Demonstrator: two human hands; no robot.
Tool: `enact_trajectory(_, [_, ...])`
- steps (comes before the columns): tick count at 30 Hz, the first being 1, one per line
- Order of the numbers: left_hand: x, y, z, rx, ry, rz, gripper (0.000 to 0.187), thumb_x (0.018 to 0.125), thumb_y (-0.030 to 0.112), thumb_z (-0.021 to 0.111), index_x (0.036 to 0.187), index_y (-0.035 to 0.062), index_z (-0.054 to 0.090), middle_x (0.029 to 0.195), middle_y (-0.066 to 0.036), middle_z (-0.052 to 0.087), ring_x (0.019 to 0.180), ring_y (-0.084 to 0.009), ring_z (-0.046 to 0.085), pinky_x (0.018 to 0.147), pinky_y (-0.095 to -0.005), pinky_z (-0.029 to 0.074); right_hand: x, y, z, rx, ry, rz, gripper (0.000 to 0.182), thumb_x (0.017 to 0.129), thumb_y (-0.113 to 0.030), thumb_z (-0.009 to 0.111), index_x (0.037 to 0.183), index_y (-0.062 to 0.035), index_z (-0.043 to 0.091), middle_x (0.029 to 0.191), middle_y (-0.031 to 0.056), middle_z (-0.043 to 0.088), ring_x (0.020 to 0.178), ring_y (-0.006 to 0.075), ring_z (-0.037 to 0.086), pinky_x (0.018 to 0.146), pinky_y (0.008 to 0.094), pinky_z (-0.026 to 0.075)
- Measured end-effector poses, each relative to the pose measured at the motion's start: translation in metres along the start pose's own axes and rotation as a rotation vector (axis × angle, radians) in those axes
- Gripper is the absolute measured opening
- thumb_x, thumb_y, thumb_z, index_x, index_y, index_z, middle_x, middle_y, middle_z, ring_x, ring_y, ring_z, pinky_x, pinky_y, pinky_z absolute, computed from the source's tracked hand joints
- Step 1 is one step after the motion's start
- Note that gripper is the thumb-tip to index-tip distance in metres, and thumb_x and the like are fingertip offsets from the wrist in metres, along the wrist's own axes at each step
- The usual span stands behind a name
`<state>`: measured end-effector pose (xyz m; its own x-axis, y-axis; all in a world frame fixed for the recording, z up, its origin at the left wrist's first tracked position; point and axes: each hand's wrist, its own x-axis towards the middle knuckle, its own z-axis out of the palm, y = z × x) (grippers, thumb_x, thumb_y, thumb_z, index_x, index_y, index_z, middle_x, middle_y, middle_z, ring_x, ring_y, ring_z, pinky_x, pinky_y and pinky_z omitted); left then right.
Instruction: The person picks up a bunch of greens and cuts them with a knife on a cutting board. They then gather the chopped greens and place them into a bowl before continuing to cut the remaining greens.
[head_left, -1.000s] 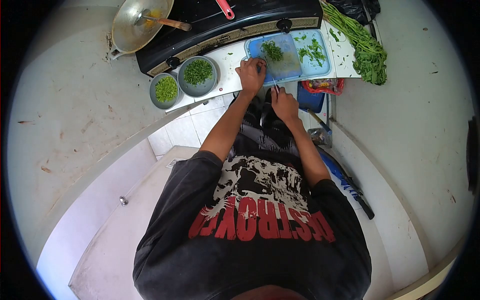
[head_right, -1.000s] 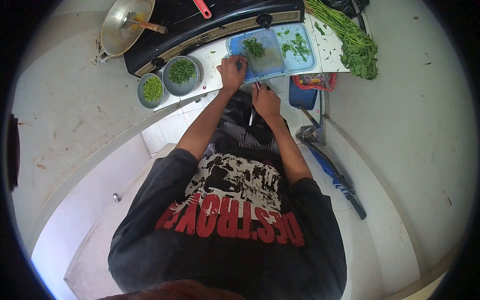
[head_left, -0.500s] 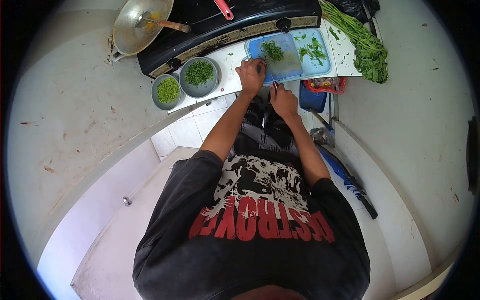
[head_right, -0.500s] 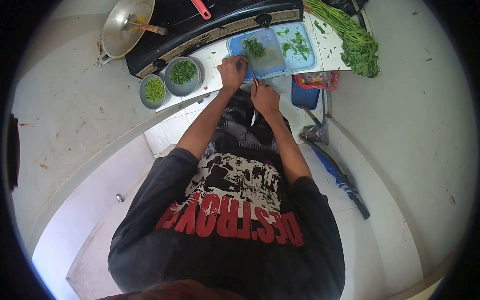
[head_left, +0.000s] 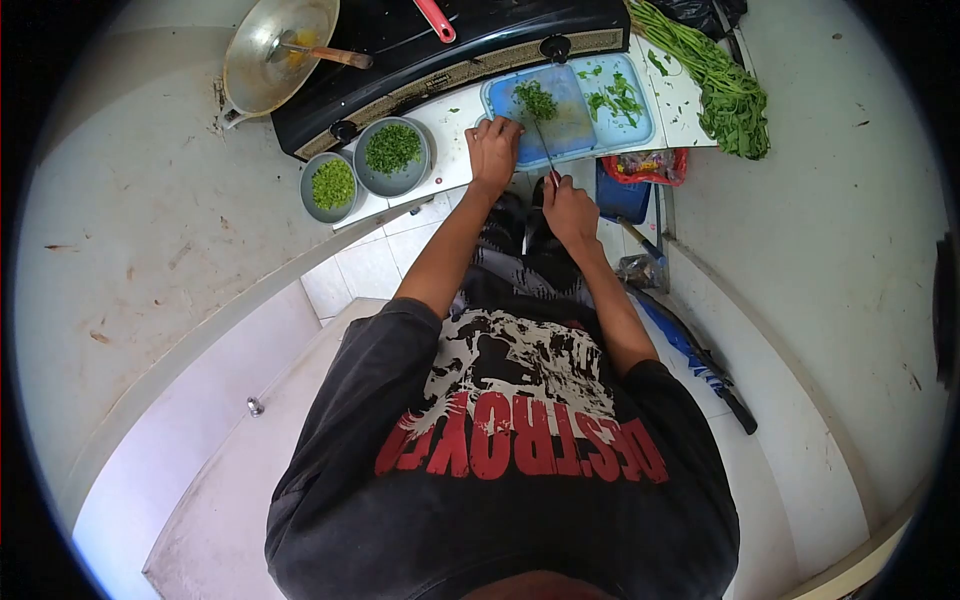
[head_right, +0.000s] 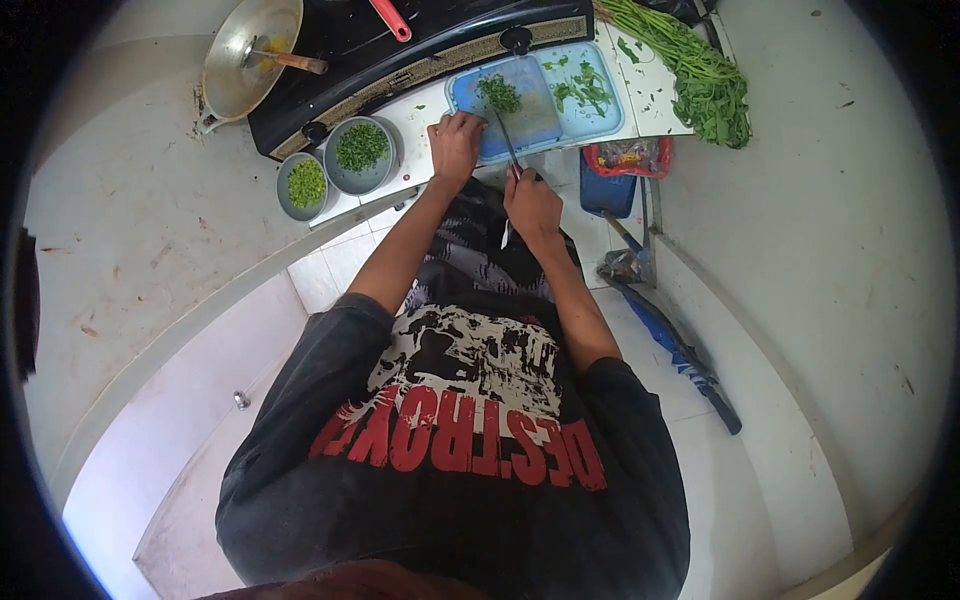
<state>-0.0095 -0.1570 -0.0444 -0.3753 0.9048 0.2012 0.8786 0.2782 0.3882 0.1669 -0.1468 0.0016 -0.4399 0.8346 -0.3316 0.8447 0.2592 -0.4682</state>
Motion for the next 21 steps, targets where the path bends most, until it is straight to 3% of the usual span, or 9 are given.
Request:
enact_trajectory(5, [-0.001,-0.002,-0.004,-0.008,-0.058,-0.034,0.007,0.086,0.012,0.07,0.09,0.0143,0.074,0.095,-0.002,0.067,0.092,-0.0259,0.062,0.079,-0.0427,0.042,0.003,-0.005,0.005,0.025,-0.029,-0.082,0.039,0.099,-0.036,0.051,0.091,0.0014,0.06,0.072,0.0252,0.068,0.067,0.0432,0.069,0.061,0.0512,0.056])
enact_trajectory(14, [0.003,-0.001,0.0,-0.186,0.029,-0.134,0.004,0.081,0.01,0.073,0.084,0.0094,0.076,0.09,-0.007,0.071,0.087,-0.0311,0.064,0.079,-0.0422,0.05,0.017,-0.005,0.011,0.038,-0.005,-0.098,0.039,0.099,-0.037,0.051,0.092,0.0006,0.061,0.071,0.0268,0.067,0.067,0.0448,0.068,0.063,0.0529,0.056])
enact_trajectory(21, [0.006,0.002,0.001,-0.254,0.019,-0.244,0.004,0.083,0.011,0.071,0.085,0.0106,0.075,0.087,-0.009,0.07,0.086,-0.0317,0.062,0.078,-0.0426,0.05,0.015,0.001,0.004,-0.012,-0.02,-0.108,0.037,0.099,-0.035,0.053,0.092,0.0003,0.062,0.073,0.0246,0.068,0.07,0.0427,0.07,0.065,0.0517,0.056])
